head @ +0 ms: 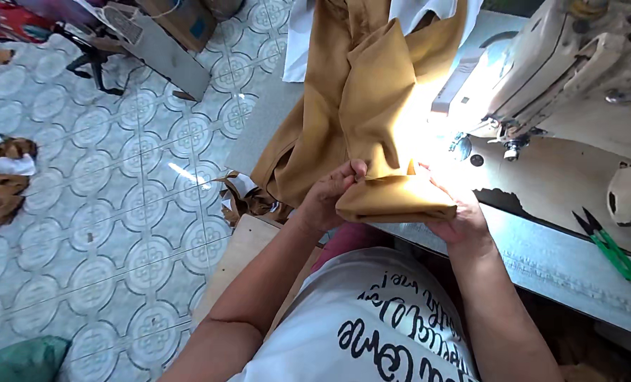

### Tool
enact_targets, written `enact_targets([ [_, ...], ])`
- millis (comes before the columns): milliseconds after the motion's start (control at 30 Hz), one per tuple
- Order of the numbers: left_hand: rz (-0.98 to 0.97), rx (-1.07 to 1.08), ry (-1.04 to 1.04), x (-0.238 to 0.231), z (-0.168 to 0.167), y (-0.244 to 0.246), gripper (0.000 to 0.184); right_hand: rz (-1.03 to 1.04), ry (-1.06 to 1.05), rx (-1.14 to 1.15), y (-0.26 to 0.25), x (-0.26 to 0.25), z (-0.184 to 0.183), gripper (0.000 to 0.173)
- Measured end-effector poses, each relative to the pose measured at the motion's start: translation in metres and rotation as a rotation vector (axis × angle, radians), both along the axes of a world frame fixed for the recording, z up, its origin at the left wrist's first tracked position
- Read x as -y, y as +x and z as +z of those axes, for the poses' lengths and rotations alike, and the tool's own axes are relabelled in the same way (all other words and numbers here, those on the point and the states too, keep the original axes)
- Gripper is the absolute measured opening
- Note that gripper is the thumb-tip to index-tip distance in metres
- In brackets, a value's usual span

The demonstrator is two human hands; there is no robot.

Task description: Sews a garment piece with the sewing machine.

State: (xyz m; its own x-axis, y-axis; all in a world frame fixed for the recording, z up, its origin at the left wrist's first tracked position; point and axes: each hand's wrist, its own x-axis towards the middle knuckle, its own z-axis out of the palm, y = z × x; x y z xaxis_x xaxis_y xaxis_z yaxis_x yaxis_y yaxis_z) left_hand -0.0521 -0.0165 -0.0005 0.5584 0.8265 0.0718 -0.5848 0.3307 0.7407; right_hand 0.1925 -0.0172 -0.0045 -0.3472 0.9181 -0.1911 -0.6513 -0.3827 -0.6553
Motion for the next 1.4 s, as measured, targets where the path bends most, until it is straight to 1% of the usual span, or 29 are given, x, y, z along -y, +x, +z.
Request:
enact_targets([
  [100, 0.034, -0.064, -0.033, 0.001, -0.001, -0.001, 0.019, -0.068, 0.045, 0.039, 0.002, 0.003, 0.001, 0.037],
  [133, 0.044, -0.064, -0.050, 0.001, 0.000, -0.002, 0.020, -0.067, 0.082, 0.047, 0.005, 0.005, 0.002, 0.041],
  [200, 0.057, -0.036, -0.073, 0.002, 0.000, -0.004, 0.021, -0.024, 0.193, 0.066, 0.013, 0.010, 0.002, 0.068],
  [267, 0.064, -0.021, -0.085, 0.002, 0.002, -0.003, 0.024, -0.012, 0.296, 0.144, 0.017, 0.015, 0.000, 0.079],
  [333, 0.078, -0.014, -0.117, 0.002, 0.005, -0.002, 0.024, -0.022, 0.335, 0.273, 0.019, 0.020, 0.000, 0.083],
  [400, 0.071, 0.001, -0.132, 0.002, 0.008, 0.001, 0.024, -0.023, 0.335, 0.397, 0.018, 0.023, 0.000, 0.082],
  [500, 0.050, 0.026, -0.136, 0.004, 0.011, 0.002, 0.025, -0.039, 0.367, 0.633, 0.008, 0.026, 0.006, 0.072],
  [600, 0.085, -0.065, -0.111, 0.012, 0.017, -0.002, 0.027, -0.182, 0.391, 0.852, -0.013, 0.029, 0.008, 0.058],
  [667, 0.100, -0.131, -0.114, 0.016, 0.012, -0.004, 0.031, -0.299, 0.385, 0.999, -0.021, 0.031, 0.009, 0.049],
  [767, 0.085, -0.232, -0.115, 0.013, 0.007, -0.004, 0.028, -0.364, 0.379, 1.188, -0.013, 0.028, 0.013, 0.046],
  [800, 0.079, -0.291, -0.127, 0.012, 0.007, -0.005, 0.029, -0.393, 0.391, 1.197, -0.007, 0.028, 0.014, 0.047],
  [833, 0.085, -0.380, -0.129, 0.012, 0.008, -0.006, 0.036, -0.414, 0.389, 1.165, -0.001, 0.029, 0.015, 0.047],
  [933, 0.139, -0.769, 0.013, 0.017, 0.015, -0.004, 0.089, -0.437, 0.326, 1.047, 0.004, 0.033, 0.023, 0.041],
  [967, 0.132, -0.891, 0.098, 0.018, 0.018, -0.001, 0.099, -0.440, 0.317, 1.038, 0.005, 0.034, 0.024, 0.040],
  [1000, 0.125, -0.994, 0.203, 0.019, 0.022, 0.002, 0.103, -0.449, 0.320, 1.037, 0.007, 0.036, 0.023, 0.040],
  [1067, 0.164, -1.073, 0.356, 0.021, 0.025, 0.007, 0.093, -0.475, 0.335, 1.014, 0.007, 0.036, 0.017, 0.043],
  [1100, 0.191, -1.066, 0.379, 0.021, 0.025, 0.010, 0.089, -0.493, 0.338, 0.978, 0.006, 0.036, 0.012, 0.044],
  [1167, 0.241, -1.046, 0.350, 0.021, 0.027, 0.015, 0.082, -0.509, 0.315, 0.938, 0.004, 0.036, 0.009, 0.045],
  [1300, 0.344, -0.943, 0.308, 0.024, 0.022, 0.020, 0.075, -0.526, 0.303, 0.967, 0.002, 0.039, 0.009, 0.049],
  [1367, 0.444, -0.926, 0.331, 0.026, 0.016, 0.024, 0.071, -0.543, 0.337, 1.004, 0.002, 0.039, 0.005, 0.048],
  [1400, 0.524, -0.972, 0.382, 0.027, 0.012, 0.027, 0.069, -0.550, 0.348, 1.026, 0.002, 0.039, 0.004, 0.049],
])
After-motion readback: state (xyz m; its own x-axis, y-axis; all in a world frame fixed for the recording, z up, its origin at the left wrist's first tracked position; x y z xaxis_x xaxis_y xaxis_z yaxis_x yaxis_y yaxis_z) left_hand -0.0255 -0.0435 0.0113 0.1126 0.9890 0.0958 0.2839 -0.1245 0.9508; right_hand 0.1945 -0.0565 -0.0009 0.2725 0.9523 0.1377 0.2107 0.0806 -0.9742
